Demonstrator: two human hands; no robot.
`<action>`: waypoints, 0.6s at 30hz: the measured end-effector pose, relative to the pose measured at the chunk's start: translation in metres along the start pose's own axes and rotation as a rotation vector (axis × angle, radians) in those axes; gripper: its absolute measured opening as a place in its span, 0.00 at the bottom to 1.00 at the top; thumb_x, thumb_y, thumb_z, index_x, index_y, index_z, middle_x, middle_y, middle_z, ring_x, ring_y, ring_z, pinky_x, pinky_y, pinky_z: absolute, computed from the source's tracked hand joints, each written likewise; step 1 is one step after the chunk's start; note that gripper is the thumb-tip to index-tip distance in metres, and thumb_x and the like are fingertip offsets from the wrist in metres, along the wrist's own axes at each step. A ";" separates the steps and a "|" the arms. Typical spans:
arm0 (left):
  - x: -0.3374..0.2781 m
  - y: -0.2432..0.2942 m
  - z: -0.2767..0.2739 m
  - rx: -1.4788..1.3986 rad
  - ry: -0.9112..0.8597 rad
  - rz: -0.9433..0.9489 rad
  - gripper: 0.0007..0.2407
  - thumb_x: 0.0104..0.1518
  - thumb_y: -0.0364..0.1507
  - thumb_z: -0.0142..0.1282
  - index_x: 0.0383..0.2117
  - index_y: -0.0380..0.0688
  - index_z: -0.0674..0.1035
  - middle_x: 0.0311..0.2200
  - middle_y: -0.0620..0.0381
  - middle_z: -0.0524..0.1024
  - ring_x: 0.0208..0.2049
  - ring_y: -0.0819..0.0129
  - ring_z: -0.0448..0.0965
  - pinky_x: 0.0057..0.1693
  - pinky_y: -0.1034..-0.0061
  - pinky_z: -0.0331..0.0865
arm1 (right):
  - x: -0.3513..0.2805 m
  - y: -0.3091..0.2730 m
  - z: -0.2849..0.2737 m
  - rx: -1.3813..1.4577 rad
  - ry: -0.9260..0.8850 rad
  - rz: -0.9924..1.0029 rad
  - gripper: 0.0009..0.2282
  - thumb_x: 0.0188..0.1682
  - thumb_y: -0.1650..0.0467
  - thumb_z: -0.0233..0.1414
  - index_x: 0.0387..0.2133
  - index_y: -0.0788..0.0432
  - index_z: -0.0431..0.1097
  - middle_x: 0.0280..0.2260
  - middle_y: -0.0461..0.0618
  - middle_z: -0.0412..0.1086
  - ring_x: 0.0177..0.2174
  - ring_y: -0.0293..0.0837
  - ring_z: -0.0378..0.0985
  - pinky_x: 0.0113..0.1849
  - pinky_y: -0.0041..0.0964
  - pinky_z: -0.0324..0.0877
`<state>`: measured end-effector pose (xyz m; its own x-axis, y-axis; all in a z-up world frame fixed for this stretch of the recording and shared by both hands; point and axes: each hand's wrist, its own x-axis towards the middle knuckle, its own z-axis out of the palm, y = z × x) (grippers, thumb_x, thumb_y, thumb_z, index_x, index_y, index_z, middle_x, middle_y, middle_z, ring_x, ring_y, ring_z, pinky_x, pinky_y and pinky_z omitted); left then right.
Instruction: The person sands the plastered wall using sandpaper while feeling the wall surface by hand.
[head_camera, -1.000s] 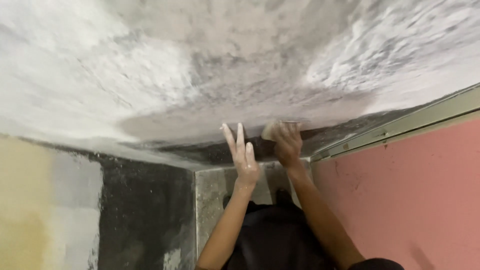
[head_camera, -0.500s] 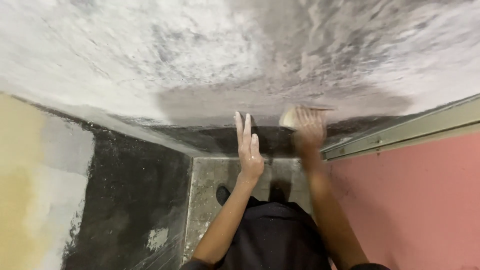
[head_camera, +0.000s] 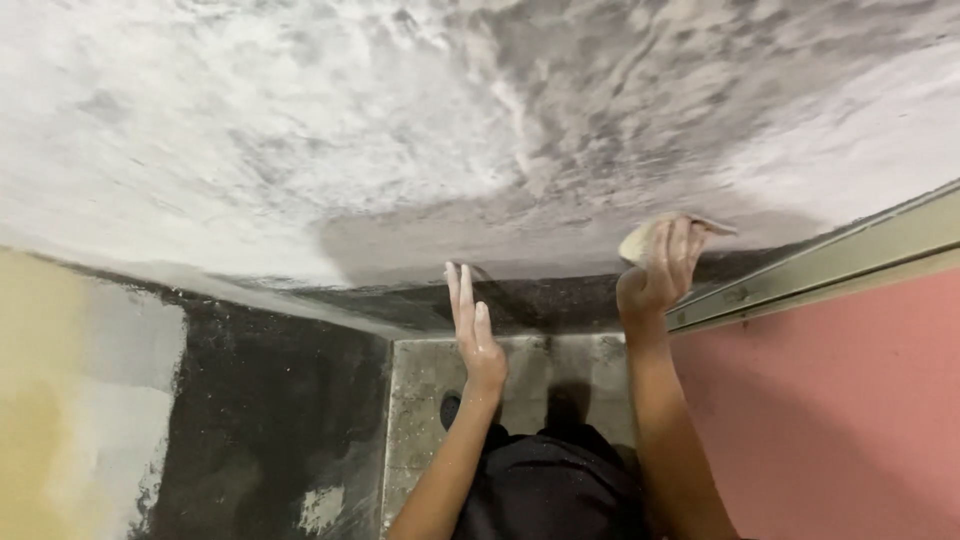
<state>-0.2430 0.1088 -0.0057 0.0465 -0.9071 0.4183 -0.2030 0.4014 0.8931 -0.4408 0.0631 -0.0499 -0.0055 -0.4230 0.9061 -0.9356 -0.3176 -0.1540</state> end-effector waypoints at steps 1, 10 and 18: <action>-0.001 0.001 0.003 -0.001 0.001 -0.003 0.21 0.72 0.30 0.32 0.70 0.34 0.61 0.75 0.42 0.46 0.77 0.51 0.43 0.77 0.57 0.41 | -0.004 0.004 0.001 0.000 -0.003 -0.001 0.13 0.55 0.75 0.46 0.46 0.66 0.78 0.50 0.57 0.75 0.54 0.55 0.75 0.61 0.54 0.60; -0.001 0.009 0.025 0.016 -0.050 0.069 0.21 0.72 0.31 0.32 0.70 0.34 0.60 0.75 0.43 0.45 0.77 0.51 0.43 0.77 0.58 0.42 | -0.021 0.046 -0.046 0.121 -0.278 -0.003 0.17 0.46 0.77 0.49 0.47 0.63 0.81 0.47 0.56 0.78 0.47 0.57 0.80 0.53 0.51 0.71; -0.005 0.011 0.023 0.007 -0.076 0.029 0.22 0.72 0.32 0.32 0.69 0.33 0.60 0.75 0.43 0.45 0.77 0.51 0.42 0.77 0.57 0.41 | -0.033 0.005 -0.008 0.116 -0.178 -0.017 0.14 0.50 0.75 0.48 0.44 0.61 0.80 0.49 0.51 0.77 0.51 0.54 0.78 0.61 0.52 0.63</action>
<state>-0.2676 0.1153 -0.0015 -0.0334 -0.9024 0.4297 -0.2096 0.4267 0.8798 -0.4478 0.0823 -0.0768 0.0820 -0.5565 0.8268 -0.8880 -0.4175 -0.1930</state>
